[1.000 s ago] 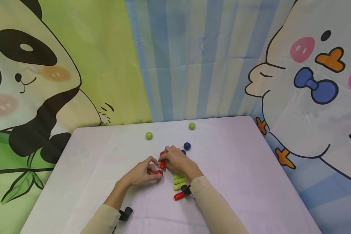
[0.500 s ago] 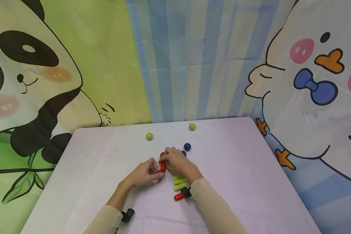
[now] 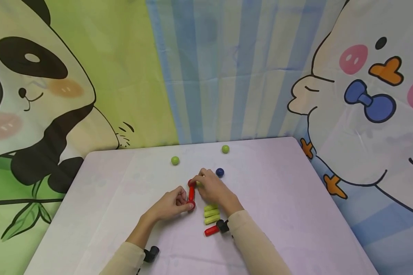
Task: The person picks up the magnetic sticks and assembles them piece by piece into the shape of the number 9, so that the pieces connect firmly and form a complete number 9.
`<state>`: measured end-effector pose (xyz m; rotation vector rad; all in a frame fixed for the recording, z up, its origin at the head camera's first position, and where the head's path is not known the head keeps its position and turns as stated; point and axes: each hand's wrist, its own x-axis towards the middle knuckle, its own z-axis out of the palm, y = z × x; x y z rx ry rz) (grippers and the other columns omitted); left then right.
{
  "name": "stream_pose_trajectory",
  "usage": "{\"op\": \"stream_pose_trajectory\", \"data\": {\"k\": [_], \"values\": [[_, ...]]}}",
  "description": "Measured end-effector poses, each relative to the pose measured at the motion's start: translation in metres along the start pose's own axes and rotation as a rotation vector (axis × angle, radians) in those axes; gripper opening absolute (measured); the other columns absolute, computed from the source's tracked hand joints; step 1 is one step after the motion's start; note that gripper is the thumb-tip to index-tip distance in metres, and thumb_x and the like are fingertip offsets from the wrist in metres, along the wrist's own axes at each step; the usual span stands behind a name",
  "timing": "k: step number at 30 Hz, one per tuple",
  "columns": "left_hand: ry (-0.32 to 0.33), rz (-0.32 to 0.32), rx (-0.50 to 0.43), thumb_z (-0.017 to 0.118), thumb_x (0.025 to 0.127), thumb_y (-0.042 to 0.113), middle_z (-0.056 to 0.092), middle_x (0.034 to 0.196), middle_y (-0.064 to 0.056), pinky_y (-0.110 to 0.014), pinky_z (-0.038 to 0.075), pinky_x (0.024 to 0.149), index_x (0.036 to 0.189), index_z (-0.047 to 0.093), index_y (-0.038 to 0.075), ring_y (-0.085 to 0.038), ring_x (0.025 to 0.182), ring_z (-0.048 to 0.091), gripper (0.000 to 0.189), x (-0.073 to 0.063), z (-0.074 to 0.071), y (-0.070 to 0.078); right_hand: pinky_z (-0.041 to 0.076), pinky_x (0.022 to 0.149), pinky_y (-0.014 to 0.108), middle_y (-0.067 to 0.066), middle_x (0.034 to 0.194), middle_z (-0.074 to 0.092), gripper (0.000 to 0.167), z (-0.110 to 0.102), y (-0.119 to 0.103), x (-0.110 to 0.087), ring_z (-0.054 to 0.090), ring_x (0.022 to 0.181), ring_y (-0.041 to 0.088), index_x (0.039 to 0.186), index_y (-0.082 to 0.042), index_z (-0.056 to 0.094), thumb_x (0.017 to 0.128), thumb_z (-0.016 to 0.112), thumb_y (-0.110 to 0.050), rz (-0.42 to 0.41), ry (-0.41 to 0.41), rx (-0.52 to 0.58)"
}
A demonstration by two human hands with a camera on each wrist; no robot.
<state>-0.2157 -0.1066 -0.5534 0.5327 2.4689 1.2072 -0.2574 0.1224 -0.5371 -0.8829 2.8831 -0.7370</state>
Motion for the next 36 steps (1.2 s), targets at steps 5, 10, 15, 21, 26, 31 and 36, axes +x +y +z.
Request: {"op": "stream_pose_trajectory", "data": {"k": [5,10,15,21,26,31,36], "values": [[0.011,-0.025,0.041,0.076,0.091,0.044,0.065,0.087,0.007,-0.032,0.049,0.072,0.107,0.057,0.018,-0.011,0.079,0.059,0.036,0.002,0.001,0.003,0.049,0.077,0.033,-0.004,0.118,0.053,0.035,-0.012,0.012,-0.004,0.053,0.088,0.013,0.129,-0.020,0.069,0.094,0.071,-0.014,0.107,0.037,-0.019],[-0.003,-0.036,0.077,0.075,0.090,0.046,0.064,0.089,0.008,-0.032,0.048,0.071,0.109,0.057,0.019,-0.011,0.079,0.059,0.038,0.003,0.003,0.004,0.053,0.091,0.040,0.000,0.121,0.055,0.039,-0.017,0.018,-0.012,0.058,0.100,0.017,0.130,-0.018,0.068,0.092,0.076,-0.019,0.196,0.006,-0.029],[-0.008,-0.004,0.068,0.075,0.092,0.043,0.064,0.089,0.006,-0.031,0.048,0.072,0.111,0.057,0.017,-0.012,0.079,0.058,0.036,0.004,0.001,0.003,0.051,0.100,0.041,0.004,0.123,0.054,0.036,-0.011,0.025,-0.020,0.059,0.109,0.020,0.128,-0.015,0.067,0.093,0.074,-0.013,0.227,0.006,0.006],[-0.020,0.035,0.052,0.075,0.094,0.036,0.064,0.092,0.006,-0.030,0.049,0.074,0.110,0.057,0.019,-0.011,0.081,0.059,0.030,0.006,-0.003,-0.001,0.046,0.110,0.046,0.008,0.130,0.053,0.038,-0.003,0.029,-0.026,0.058,0.123,0.028,0.133,-0.014,0.063,0.096,0.066,-0.005,0.220,0.043,0.087],[-0.045,0.068,0.068,0.077,0.092,0.035,0.066,0.100,0.007,-0.030,0.050,0.074,0.111,0.058,0.024,-0.011,0.082,0.061,0.030,0.006,-0.004,-0.007,0.050,0.104,0.045,0.009,0.130,0.059,0.039,0.003,0.029,-0.027,0.060,0.121,0.026,0.132,-0.011,0.060,0.095,0.069,-0.003,0.233,0.109,0.146],[-0.077,0.056,0.094,0.081,0.089,0.035,0.064,0.097,0.008,-0.029,0.051,0.073,0.115,0.060,0.029,-0.011,0.080,0.060,0.035,0.009,-0.007,-0.007,0.053,0.086,0.036,0.006,0.115,0.064,0.039,0.008,0.031,-0.027,0.059,0.095,0.015,0.132,-0.011,0.061,0.094,0.072,-0.008,0.226,0.143,0.197],[-0.079,0.076,0.104,0.080,0.089,0.033,0.063,0.096,0.006,-0.028,0.050,0.074,0.116,0.061,0.029,-0.012,0.082,0.058,0.033,0.014,-0.009,-0.008,0.052,0.085,0.035,0.004,0.112,0.064,0.039,0.011,0.033,-0.026,0.058,0.092,0.014,0.134,-0.012,0.062,0.096,0.071,-0.011,0.218,0.155,0.220]]}}
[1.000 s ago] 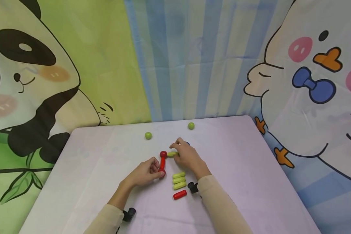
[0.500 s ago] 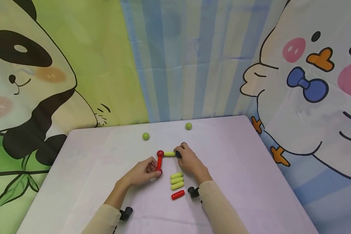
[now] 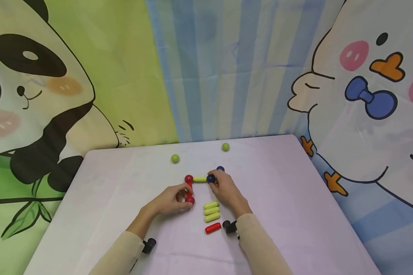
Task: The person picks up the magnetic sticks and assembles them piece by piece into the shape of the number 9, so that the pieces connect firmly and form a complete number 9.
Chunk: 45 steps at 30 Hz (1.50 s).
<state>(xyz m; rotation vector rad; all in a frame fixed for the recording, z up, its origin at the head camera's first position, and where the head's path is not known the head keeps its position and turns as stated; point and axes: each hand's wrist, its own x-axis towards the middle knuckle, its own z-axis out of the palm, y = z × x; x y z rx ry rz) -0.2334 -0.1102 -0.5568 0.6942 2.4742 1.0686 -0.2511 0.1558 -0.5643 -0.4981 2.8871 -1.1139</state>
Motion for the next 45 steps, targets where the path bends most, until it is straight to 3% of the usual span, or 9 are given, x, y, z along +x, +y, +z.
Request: {"op": "stream_pose_trajectory", "data": {"k": [8,15,22,25,32,38,45], "values": [[0.009,0.001,-0.055,0.080,0.088,0.033,0.062,0.098,0.006,-0.027,0.049,0.074,0.115,0.063,0.029,-0.012,0.082,0.057,0.032,0.005,0.002,-0.007,0.050,0.104,0.043,0.009,0.132,0.063,0.038,-0.004,0.005,0.005,0.062,0.122,0.024,0.137,-0.005,0.059,0.100,0.066,-0.009,-0.088,-0.035,-0.035],[0.015,0.002,-0.107,0.081,0.087,0.032,0.062,0.098,0.003,-0.029,0.048,0.072,0.116,0.065,0.027,-0.015,0.079,0.055,0.033,0.003,-0.004,-0.011,0.046,0.110,0.045,0.005,0.137,0.062,0.039,-0.009,-0.001,0.011,0.058,0.129,0.024,0.139,-0.009,0.059,0.100,0.065,-0.009,-0.084,-0.062,-0.045],[0.009,-0.038,-0.139,0.080,0.089,0.035,0.062,0.100,0.005,-0.028,0.047,0.072,0.119,0.064,0.030,-0.014,0.082,0.054,0.034,0.002,0.004,-0.012,0.055,0.090,0.038,0.010,0.133,0.059,0.050,-0.012,-0.004,0.003,0.062,0.106,0.023,0.145,-0.011,0.056,0.097,0.068,-0.005,-0.120,-0.031,-0.046],[0.021,-0.049,-0.150,0.080,0.089,0.034,0.062,0.100,0.005,-0.028,0.047,0.072,0.119,0.065,0.030,-0.015,0.082,0.054,0.034,0.000,0.007,-0.012,0.055,0.083,0.036,0.011,0.127,0.061,0.045,-0.015,-0.009,-0.004,0.061,0.102,0.026,0.140,-0.010,0.059,0.096,0.070,-0.008,-0.144,-0.053,-0.041],[0.019,-0.053,-0.150,0.080,0.089,0.035,0.062,0.102,0.003,-0.029,0.046,0.073,0.120,0.065,0.031,-0.016,0.085,0.053,0.035,0.001,-0.001,-0.006,0.053,0.086,0.035,-0.001,0.115,0.065,0.032,-0.024,-0.012,-0.020,0.057,0.099,0.017,0.127,-0.014,0.066,0.096,0.073,-0.018,-0.120,-0.192,-0.038],[0.008,-0.035,-0.126,0.080,0.090,0.033,0.062,0.101,0.001,-0.027,0.045,0.071,0.119,0.064,0.028,-0.016,0.083,0.053,0.034,0.001,-0.001,-0.004,0.051,0.077,0.028,-0.009,0.101,0.065,0.019,-0.024,-0.005,-0.035,0.058,0.087,0.011,0.116,-0.016,0.070,0.097,0.072,-0.019,-0.135,-0.274,0.035],[0.001,-0.052,-0.122,0.080,0.089,0.035,0.062,0.102,0.005,-0.028,0.046,0.073,0.117,0.063,0.034,-0.015,0.083,0.054,0.032,0.001,0.001,-0.009,0.051,0.075,0.026,-0.014,0.096,0.063,0.010,-0.023,-0.002,-0.044,0.057,0.084,0.007,0.107,-0.019,0.073,0.097,0.073,-0.019,-0.148,-0.311,0.058]]}}
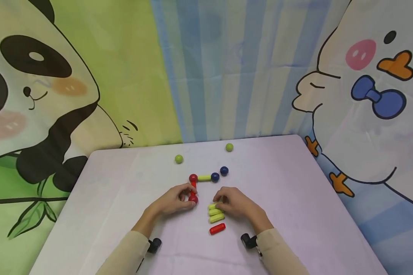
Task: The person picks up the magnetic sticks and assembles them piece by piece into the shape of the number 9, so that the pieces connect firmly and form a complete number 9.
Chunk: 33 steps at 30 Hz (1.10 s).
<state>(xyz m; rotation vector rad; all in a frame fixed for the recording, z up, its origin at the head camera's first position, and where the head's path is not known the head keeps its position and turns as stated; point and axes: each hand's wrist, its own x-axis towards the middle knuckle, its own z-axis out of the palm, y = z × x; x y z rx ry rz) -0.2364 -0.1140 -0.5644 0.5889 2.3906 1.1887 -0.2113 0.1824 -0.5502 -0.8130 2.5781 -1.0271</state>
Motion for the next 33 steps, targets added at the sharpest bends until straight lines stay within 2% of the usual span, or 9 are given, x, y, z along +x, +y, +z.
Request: {"op": "stream_pose_trajectory", "data": {"k": [7,20,23,27,33], "values": [[-0.009,-0.004,0.000,0.080,0.089,0.035,0.061,0.101,0.005,-0.028,0.046,0.072,0.118,0.063,0.034,-0.014,0.082,0.053,0.033,0.000,0.002,-0.001,0.051,0.076,0.025,-0.010,0.100,0.067,0.010,0.000,-0.002,-0.004,0.057,0.085,0.006,0.103,-0.019,0.075,0.096,0.072,-0.012,-0.017,-0.025,-0.006],[-0.002,-0.004,0.004,0.079,0.089,0.035,0.062,0.102,0.007,-0.029,0.046,0.074,0.119,0.063,0.033,-0.014,0.084,0.054,0.034,0.001,0.001,-0.001,0.051,0.082,0.028,-0.009,0.104,0.067,0.018,0.004,0.000,0.004,0.059,0.092,0.010,0.113,-0.016,0.075,0.094,0.074,-0.014,-0.016,0.003,-0.059],[0.003,0.000,0.012,0.079,0.090,0.035,0.061,0.102,0.006,-0.029,0.047,0.074,0.119,0.063,0.033,-0.014,0.085,0.054,0.033,0.003,0.000,0.000,0.050,0.080,0.028,-0.009,0.102,0.066,0.018,0.003,0.000,0.005,0.058,0.090,0.010,0.113,-0.016,0.074,0.095,0.074,-0.014,-0.023,0.026,-0.065],[0.003,0.005,0.006,0.079,0.090,0.034,0.061,0.102,0.005,-0.029,0.047,0.075,0.119,0.062,0.033,-0.014,0.086,0.054,0.034,0.004,-0.001,0.002,0.049,0.077,0.028,-0.006,0.101,0.065,0.020,0.002,-0.001,0.006,0.056,0.087,0.013,0.113,-0.015,0.072,0.094,0.074,-0.012,-0.029,0.053,-0.045],[-0.003,-0.001,-0.008,0.080,0.090,0.033,0.062,0.101,0.005,-0.029,0.046,0.075,0.119,0.063,0.031,-0.014,0.084,0.054,0.034,0.001,0.000,0.000,0.049,0.078,0.026,-0.007,0.104,0.063,0.020,0.007,-0.001,0.007,0.056,0.089,0.013,0.115,-0.017,0.071,0.095,0.074,-0.015,-0.023,0.051,-0.008]]}}
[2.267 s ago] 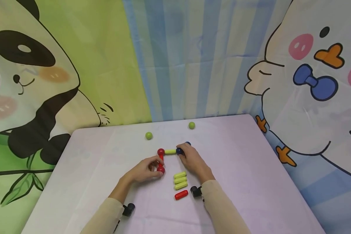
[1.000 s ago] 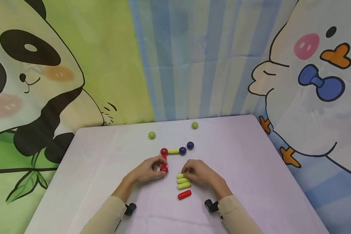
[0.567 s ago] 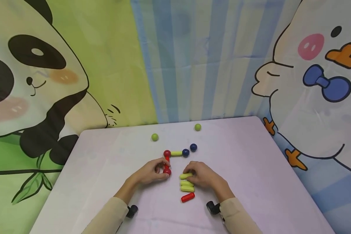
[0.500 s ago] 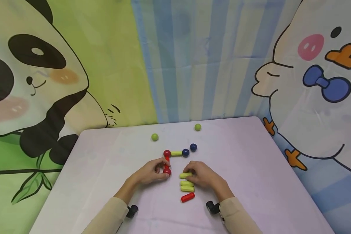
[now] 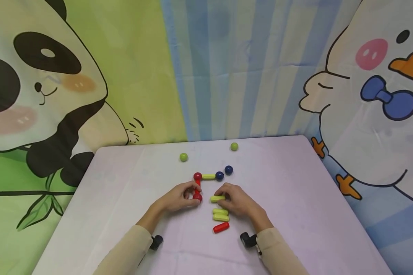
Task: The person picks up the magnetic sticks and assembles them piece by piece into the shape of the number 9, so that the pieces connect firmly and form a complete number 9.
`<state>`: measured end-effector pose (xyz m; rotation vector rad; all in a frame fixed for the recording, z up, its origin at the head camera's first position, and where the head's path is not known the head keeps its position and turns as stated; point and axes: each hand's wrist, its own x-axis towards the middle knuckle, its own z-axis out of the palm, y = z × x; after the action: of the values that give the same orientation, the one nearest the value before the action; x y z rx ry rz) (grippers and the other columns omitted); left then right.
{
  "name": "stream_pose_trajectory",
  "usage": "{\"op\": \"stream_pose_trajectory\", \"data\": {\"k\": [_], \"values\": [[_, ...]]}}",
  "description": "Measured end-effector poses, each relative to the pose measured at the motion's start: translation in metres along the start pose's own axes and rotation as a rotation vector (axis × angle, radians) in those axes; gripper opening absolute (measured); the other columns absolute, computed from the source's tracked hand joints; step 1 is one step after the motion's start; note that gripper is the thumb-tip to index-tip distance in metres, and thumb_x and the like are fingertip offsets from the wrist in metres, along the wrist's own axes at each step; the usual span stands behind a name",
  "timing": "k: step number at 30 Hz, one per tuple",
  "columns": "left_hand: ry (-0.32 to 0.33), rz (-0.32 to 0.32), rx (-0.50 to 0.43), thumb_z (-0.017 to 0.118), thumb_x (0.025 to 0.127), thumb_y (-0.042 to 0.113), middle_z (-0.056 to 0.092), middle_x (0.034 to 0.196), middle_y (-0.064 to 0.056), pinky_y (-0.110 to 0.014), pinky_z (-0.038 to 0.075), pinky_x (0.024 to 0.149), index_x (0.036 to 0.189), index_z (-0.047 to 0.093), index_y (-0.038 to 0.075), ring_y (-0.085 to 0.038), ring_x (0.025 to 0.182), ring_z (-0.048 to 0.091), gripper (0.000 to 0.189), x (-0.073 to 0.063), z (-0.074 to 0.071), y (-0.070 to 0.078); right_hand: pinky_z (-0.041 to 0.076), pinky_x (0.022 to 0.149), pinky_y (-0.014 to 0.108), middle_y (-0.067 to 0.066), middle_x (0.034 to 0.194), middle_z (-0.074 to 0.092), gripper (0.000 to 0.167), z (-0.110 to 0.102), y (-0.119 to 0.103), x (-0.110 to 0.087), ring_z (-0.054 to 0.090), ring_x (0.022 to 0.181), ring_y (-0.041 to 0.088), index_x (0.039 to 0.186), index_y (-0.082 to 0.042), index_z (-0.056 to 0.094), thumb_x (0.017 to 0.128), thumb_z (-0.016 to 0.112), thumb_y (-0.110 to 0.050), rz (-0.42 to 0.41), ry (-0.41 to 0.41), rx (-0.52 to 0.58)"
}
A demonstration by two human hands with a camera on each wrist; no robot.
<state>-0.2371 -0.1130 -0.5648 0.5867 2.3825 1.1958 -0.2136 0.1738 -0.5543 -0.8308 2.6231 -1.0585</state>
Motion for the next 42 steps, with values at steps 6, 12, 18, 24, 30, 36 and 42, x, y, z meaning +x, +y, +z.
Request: {"op": "stream_pose_trajectory", "data": {"k": [6,12,18,24,30,36,42], "values": [[0.001,0.006,0.004,0.080,0.089,0.034,0.062,0.100,0.005,-0.029,0.046,0.074,0.119,0.063,0.031,-0.015,0.084,0.054,0.034,0.001,-0.001,0.000,0.050,0.080,0.027,-0.008,0.106,0.064,0.022,0.004,-0.006,0.005,0.057,0.090,0.013,0.116,-0.017,0.072,0.095,0.074,-0.015,-0.007,0.008,0.025],[-0.003,0.012,0.005,0.080,0.089,0.033,0.062,0.100,0.004,-0.028,0.046,0.074,0.120,0.063,0.029,-0.014,0.083,0.054,0.035,0.002,-0.001,-0.001,0.051,0.082,0.028,-0.010,0.106,0.065,0.022,0.008,-0.009,0.009,0.058,0.091,0.013,0.116,-0.018,0.072,0.094,0.075,-0.016,-0.004,0.015,0.024],[-0.002,0.022,0.002,0.080,0.089,0.032,0.061,0.099,0.003,-0.028,0.045,0.073,0.121,0.063,0.026,-0.015,0.082,0.053,0.036,0.002,-0.002,0.000,0.052,0.082,0.028,-0.012,0.104,0.064,0.021,0.013,-0.012,0.014,0.058,0.091,0.009,0.114,-0.021,0.072,0.094,0.076,-0.018,-0.019,0.021,0.015],[-0.001,0.026,-0.004,0.080,0.090,0.033,0.062,0.099,0.003,-0.028,0.045,0.072,0.121,0.063,0.026,-0.015,0.081,0.053,0.036,0.001,-0.001,0.001,0.051,0.080,0.027,-0.012,0.101,0.064,0.020,0.016,-0.014,0.015,0.057,0.089,0.010,0.113,-0.020,0.073,0.093,0.077,-0.018,-0.010,0.025,-0.002],[-0.002,0.021,0.005,0.080,0.090,0.034,0.062,0.101,0.004,-0.027,0.045,0.072,0.121,0.063,0.027,-0.014,0.082,0.053,0.036,0.004,0.000,0.001,0.051,0.079,0.027,-0.012,0.101,0.064,0.020,0.015,-0.014,0.014,0.058,0.088,0.010,0.112,-0.020,0.072,0.093,0.077,-0.018,-0.001,0.044,0.004],[0.005,0.033,0.042,0.079,0.090,0.036,0.060,0.103,0.003,-0.029,0.046,0.074,0.119,0.064,0.028,-0.014,0.084,0.053,0.034,0.004,-0.002,0.001,0.051,0.075,0.025,-0.012,0.096,0.062,0.018,0.017,-0.013,0.015,0.057,0.084,0.010,0.108,-0.020,0.070,0.093,0.078,-0.024,0.053,0.079,0.017],[0.034,0.054,0.112,0.080,0.089,0.042,0.046,0.110,0.000,-0.030,0.044,0.076,0.110,0.066,0.033,-0.016,0.091,0.050,0.027,0.002,0.003,0.004,0.052,0.075,0.025,-0.011,0.093,0.062,0.017,0.019,-0.014,0.013,0.058,0.083,0.010,0.102,-0.021,0.067,0.091,0.080,-0.025,0.104,0.100,0.050]]}}
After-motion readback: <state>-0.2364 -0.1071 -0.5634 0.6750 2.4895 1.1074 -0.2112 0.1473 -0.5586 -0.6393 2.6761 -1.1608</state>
